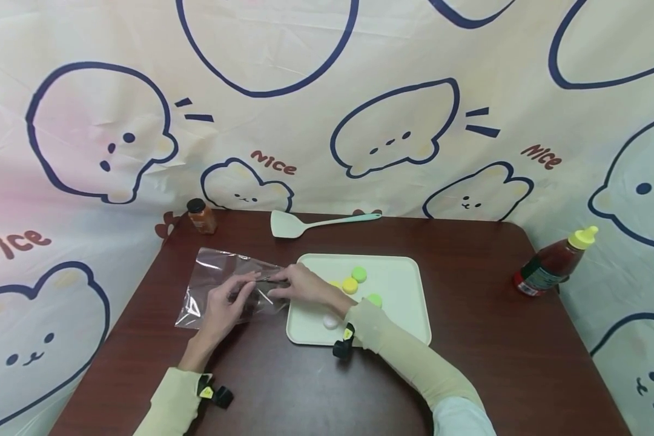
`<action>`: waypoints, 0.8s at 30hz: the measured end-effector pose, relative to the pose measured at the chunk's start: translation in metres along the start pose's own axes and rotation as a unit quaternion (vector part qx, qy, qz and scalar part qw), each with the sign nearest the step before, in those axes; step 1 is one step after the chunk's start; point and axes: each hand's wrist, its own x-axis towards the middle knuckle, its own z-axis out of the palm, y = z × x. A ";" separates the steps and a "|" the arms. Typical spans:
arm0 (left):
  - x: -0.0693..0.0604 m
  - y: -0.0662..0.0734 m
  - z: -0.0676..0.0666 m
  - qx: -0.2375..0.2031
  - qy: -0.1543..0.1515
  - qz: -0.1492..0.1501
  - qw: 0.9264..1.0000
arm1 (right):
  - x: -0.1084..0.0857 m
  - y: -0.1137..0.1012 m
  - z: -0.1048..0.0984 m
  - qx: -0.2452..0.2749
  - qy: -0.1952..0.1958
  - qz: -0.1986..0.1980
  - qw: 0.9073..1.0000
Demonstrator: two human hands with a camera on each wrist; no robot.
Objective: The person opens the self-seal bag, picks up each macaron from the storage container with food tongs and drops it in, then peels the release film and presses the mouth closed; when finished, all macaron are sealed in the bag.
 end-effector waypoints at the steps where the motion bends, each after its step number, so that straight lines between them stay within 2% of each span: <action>1: 0.000 0.000 -0.001 0.004 0.001 0.000 1.000 | 0.000 0.000 -0.001 -0.005 -0.001 0.001 1.000; 6: 0.002 0.001 -0.004 0.012 0.002 -0.002 1.000 | -0.006 0.001 -0.009 -0.017 -0.004 -0.002 1.000; 13: 0.002 0.000 -0.007 0.013 0.002 -0.011 1.000 | -0.024 0.006 -0.018 0.019 -0.003 0.014 1.000; 19: 0.002 0.001 -0.008 0.014 0.005 -0.019 1.000 | -0.048 0.013 -0.030 0.036 0.019 0.032 0.999; 24: 0.000 0.001 -0.009 0.033 0.005 -0.026 0.999 | -0.072 0.018 -0.042 0.032 0.038 0.040 0.998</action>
